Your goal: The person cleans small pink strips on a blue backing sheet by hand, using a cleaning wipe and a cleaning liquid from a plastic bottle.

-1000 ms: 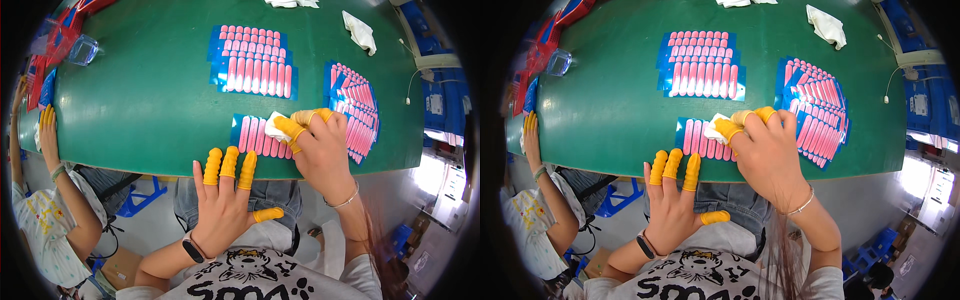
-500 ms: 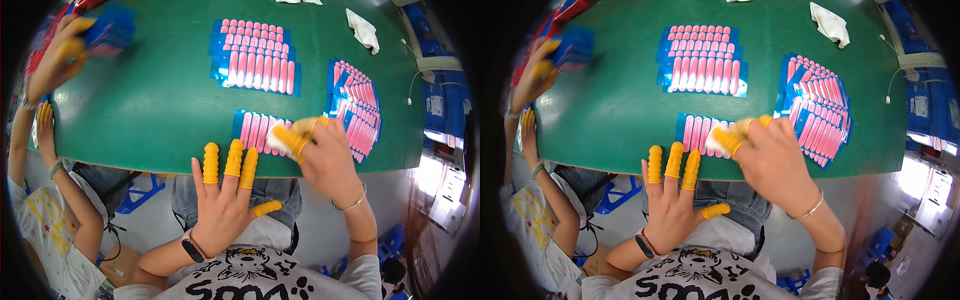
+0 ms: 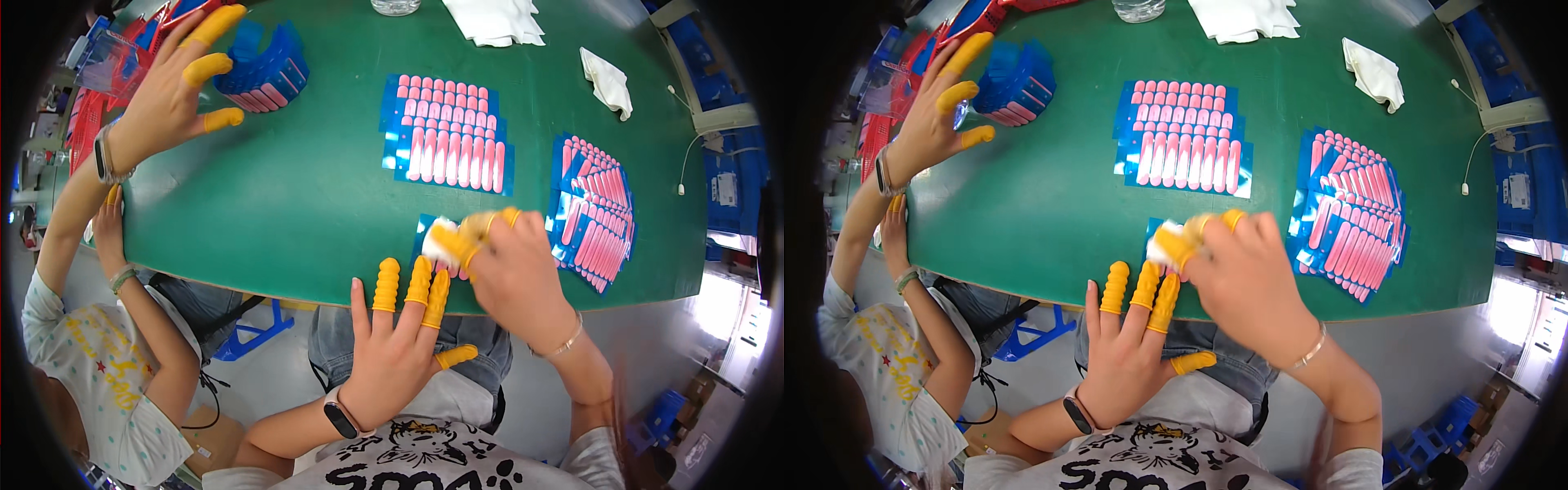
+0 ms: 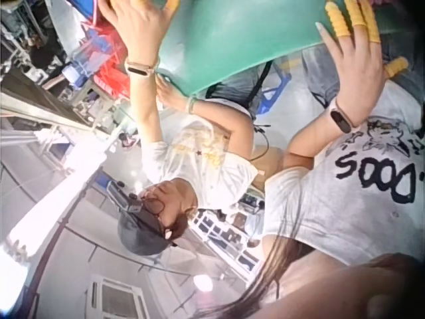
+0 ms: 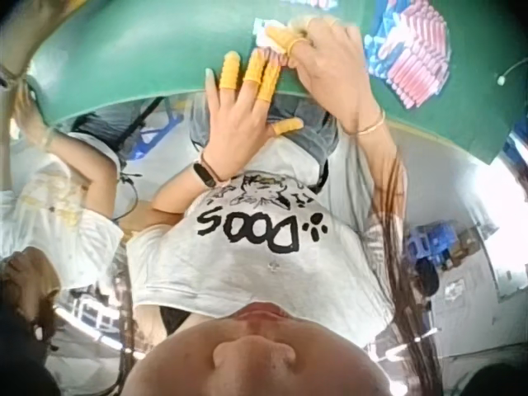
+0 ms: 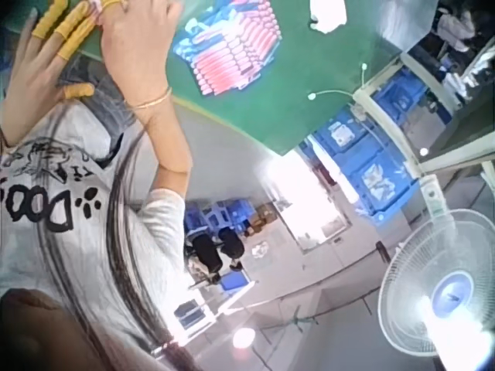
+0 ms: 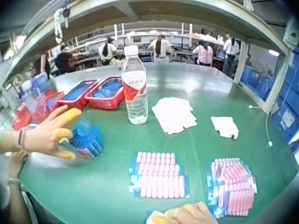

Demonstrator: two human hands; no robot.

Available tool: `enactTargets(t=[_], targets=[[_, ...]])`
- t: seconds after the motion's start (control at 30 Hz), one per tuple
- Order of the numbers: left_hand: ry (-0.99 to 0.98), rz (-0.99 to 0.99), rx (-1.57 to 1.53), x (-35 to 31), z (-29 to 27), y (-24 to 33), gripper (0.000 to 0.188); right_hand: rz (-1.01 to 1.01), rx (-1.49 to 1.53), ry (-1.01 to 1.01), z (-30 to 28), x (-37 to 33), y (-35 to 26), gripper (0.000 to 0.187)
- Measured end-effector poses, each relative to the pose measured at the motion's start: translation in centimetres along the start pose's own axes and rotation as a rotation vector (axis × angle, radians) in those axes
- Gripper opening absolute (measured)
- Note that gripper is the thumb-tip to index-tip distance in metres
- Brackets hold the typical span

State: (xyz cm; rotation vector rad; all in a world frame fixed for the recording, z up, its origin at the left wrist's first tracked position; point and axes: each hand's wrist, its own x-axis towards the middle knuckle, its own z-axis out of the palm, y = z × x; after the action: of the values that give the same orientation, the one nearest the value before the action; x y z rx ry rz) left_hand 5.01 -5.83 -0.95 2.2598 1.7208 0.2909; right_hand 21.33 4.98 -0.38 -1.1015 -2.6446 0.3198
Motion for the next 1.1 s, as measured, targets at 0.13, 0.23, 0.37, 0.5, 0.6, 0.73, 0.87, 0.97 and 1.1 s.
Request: enactTargets(t=[0.13, 0.23, 0.37, 0.5, 0.6, 0.73, 0.87, 0.97, 1.1], targets=[[0.027, -0.020, -0.021, 0.2, 0.0, 0.3, 0.091, -0.126, 0.043, 0.098, 0.5, 1.3, 0.5, 0.015], [0.041, -0.034, -0.031, 0.0, 0.2, 0.2, 0.091, -0.225, 0.041, 0.076, 0.8, 0.8, 0.1, 0.013], [0.072, -0.010, 0.030, 0.3, 0.3, 0.2, 0.090, -0.085, 0.032, 0.179, 1.0, 1.6, 1.3, 0.010], [0.042, 0.006, 0.037, 0.1, 0.1, 0.1, 0.087, -0.227, 0.051, 0.079, 0.9, 0.2, 0.7, 0.012], [0.074, -0.005, 0.039, 0.3, -0.2, 0.1, 0.087, -0.086, 0.002, 0.121, 0.1, 0.1, 1.9, 0.014], [0.068, 0.008, 0.038, 0.2, 0.2, 0.2, 0.087, -0.151, 0.051, 0.072, -0.5, -2.7, 1.4, 0.016], [0.073, -0.030, 0.066, 0.1, 0.3, 0.4, 0.083, -0.117, -0.012, 0.073, -1.0, -3.4, 3.4, 0.024], [0.081, -0.025, 0.052, 0.3, 0.4, 0.4, 0.079, -0.060, -0.109, 0.073, -1.3, -4.5, 3.3, 0.030], [0.067, -0.015, 0.072, 0.3, 0.2, 0.4, 0.083, -0.239, 0.125, 0.052, -1.2, -5.0, 2.3, 0.028]])
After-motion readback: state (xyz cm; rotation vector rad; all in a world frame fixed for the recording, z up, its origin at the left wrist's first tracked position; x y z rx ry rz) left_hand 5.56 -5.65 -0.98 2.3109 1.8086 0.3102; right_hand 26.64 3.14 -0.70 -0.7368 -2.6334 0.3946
